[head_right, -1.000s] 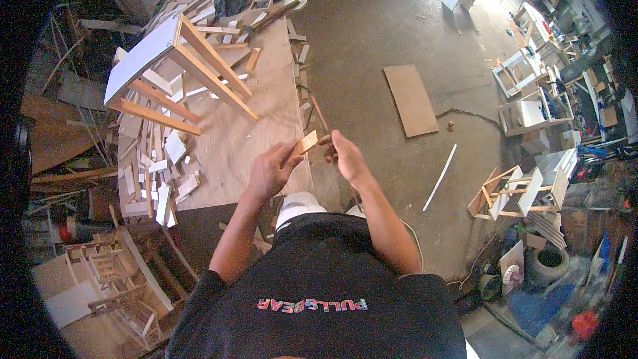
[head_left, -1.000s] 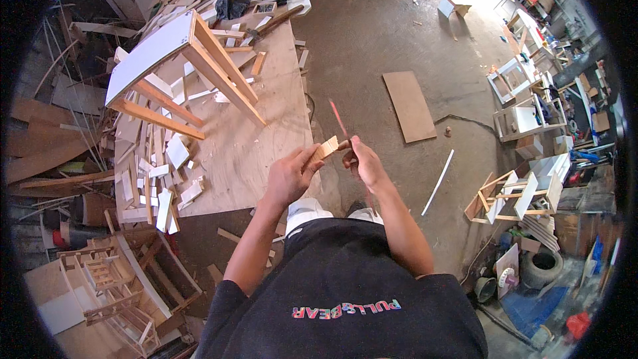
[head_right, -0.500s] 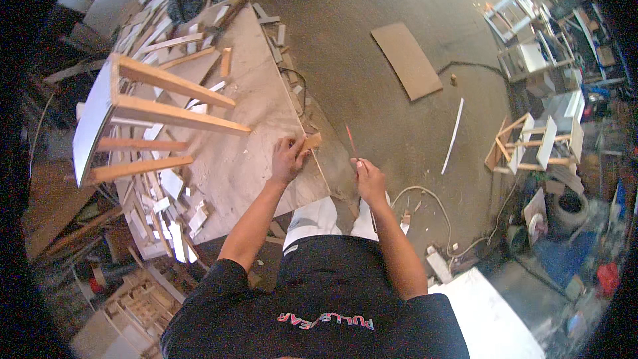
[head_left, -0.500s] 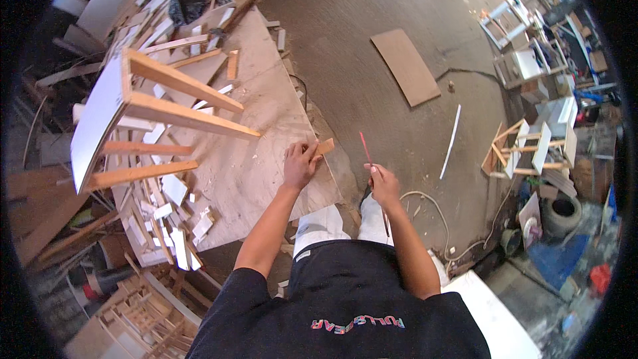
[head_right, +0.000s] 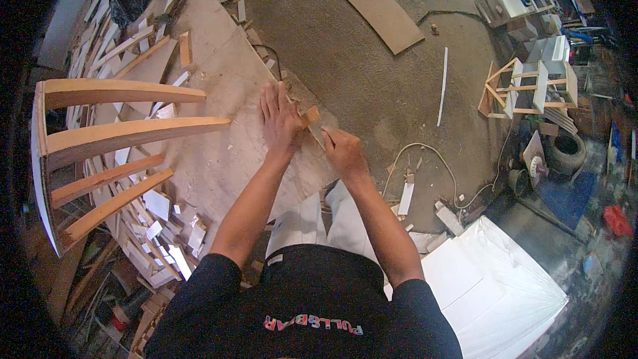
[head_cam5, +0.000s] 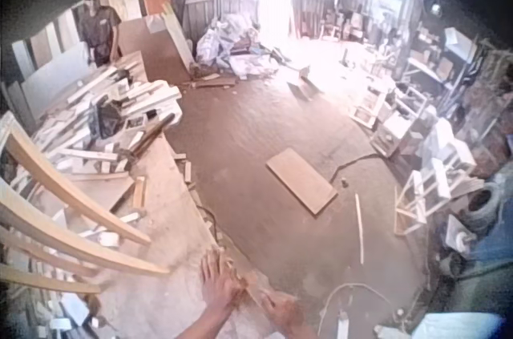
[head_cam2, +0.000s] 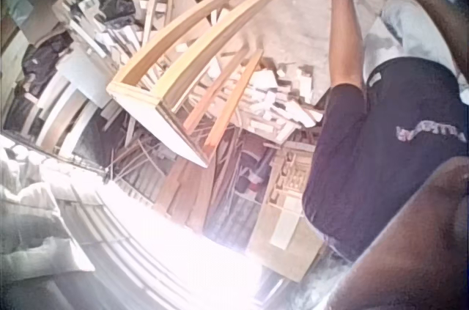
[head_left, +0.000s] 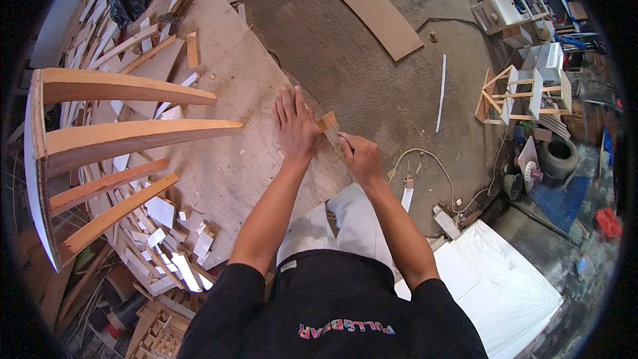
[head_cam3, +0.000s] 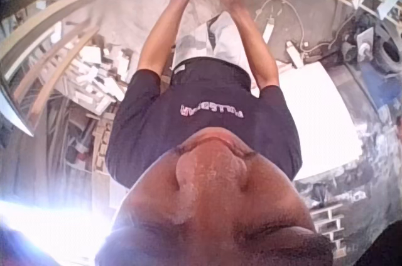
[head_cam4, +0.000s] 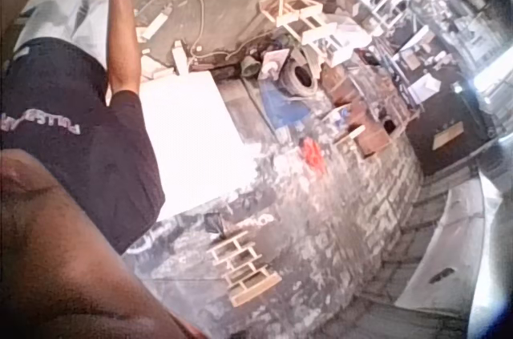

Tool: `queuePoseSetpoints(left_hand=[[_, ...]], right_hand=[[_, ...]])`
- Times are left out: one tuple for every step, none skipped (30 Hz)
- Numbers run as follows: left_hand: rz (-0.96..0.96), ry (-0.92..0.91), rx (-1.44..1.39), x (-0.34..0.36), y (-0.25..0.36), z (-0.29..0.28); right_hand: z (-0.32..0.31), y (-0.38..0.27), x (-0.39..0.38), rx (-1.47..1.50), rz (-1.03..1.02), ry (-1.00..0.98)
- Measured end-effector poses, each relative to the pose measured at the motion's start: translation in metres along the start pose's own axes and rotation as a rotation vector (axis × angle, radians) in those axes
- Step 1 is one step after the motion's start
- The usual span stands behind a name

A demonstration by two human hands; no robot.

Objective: The person assembles wood components by carving a small wooden block, cutting a thin wood strip with pliers, and hammering nails to join wooden pieces together.

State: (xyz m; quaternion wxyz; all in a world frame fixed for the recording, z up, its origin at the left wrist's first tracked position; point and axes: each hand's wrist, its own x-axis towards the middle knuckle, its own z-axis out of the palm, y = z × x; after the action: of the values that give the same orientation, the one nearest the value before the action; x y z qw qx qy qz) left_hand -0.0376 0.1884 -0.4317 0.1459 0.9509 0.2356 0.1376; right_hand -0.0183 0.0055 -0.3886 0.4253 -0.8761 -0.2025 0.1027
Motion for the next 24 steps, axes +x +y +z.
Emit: queuePoseSetpoints(left_hand=[[-0.001, -0.027, 0.01, 0.0, -0.002, 0.002], [-0.003, -0.054, 0.02, 0.0, -0.003, 0.006], [-0.016, -0.063, 0.011, 0.0, 0.001, 0.005], [-0.031, -0.074, 0.012, 0.001, 0.001, 0.003], [-0.045, -0.084, 0.013, 0.002, 0.002, 0.0], [-0.042, -0.064, 0.012, -0.002, -0.001, -0.001], [-0.034, -0.04, 0.007, 0.0, -0.002, -0.001], [-0.026, -0.016, 0.002, 0.0, -0.002, -0.001], [-0.038, -0.016, 0.0, 0.001, -0.002, 0.0], [-0.05, -0.015, -0.002, 0.001, 0.0, 0.001], [-0.061, -0.014, -0.003, 0.001, 0.001, 0.001], [-0.046, 0.008, 0.015, 0.002, 0.001, 0.002], [-0.03, 0.031, 0.034, 0.002, 0.001, 0.003], [-0.016, 0.055, 0.053, 0.001, 0.001, 0.003], [-0.021, 0.057, 0.029, -0.002, 0.002, 0.002], [-0.027, 0.06, 0.006, -0.006, 0.003, 0.0], [-0.034, 0.063, -0.018, -0.009, 0.003, -0.001], [-0.008, 0.006, -0.079, -0.009, 0.004, -0.006], [0.018, -0.05, -0.141, -0.008, 0.004, -0.011], [0.044, -0.106, -0.202, -0.008, 0.005, -0.015], [0.092, -0.101, -0.221, -0.01, 0.004, -0.018], [0.141, -0.095, -0.241, -0.011, 0.003, -0.02], [0.19, -0.09, -0.26, -0.012, 0.003, -0.023], [0.216, -0.098, -0.284, -0.012, 0.0, -0.023]], right_hand=[[0.003, 0.003, 0.001, 0.007, 0.023, -0.036], [0.006, 0.005, 0.0, -0.007, 0.02, -0.013], [0.007, 0.006, -0.001, -0.02, 0.012, 0.01], [0.013, 0.006, 0.0, -0.024, 0.004, 0.03], [0.018, 0.007, 0.005, -0.036, -0.008, 0.043], [0.023, 0.005, 0.007, -0.047, -0.016, 0.047], [0.027, 0.006, 0.008, -0.061, -0.028, 0.055], [0.031, 0.007, 0.004, -0.069, -0.022, 0.059], [0.036, 0.01, 0.004, -0.075, -0.017, 0.071], [0.039, 0.012, 0.003, -0.082, -0.012, 0.082], [0.041, 0.016, -0.001, -0.072, -0.021, 0.106], [0.042, 0.02, -0.005, -0.064, -0.031, 0.13], [0.044, 0.023, -0.008, -0.056, -0.043, 0.154], [0.046, 0.027, -0.008, -0.074, -0.044, 0.14], [0.044, 0.025, -0.008, -0.095, -0.04, 0.123], [0.041, 0.023, -0.008, -0.116, -0.037, 0.106], [0.041, 0.021, -0.006, -0.111, -0.04, 0.111], [0.041, 0.021, -0.003, -0.104, -0.044, 0.115], [0.041, 0.021, -0.002, -0.097, -0.049, 0.12], [0.041, 0.022, -0.002, -0.106, -0.045, 0.111], [0.04, 0.022, -0.002, -0.112, -0.043, 0.102], [0.041, 0.021, -0.002, -0.119, -0.04, 0.093], [0.041, 0.019, -0.003, -0.125, -0.022, 0.08], [0.039, 0.017, -0.002, -0.136, -0.009, 0.066]])
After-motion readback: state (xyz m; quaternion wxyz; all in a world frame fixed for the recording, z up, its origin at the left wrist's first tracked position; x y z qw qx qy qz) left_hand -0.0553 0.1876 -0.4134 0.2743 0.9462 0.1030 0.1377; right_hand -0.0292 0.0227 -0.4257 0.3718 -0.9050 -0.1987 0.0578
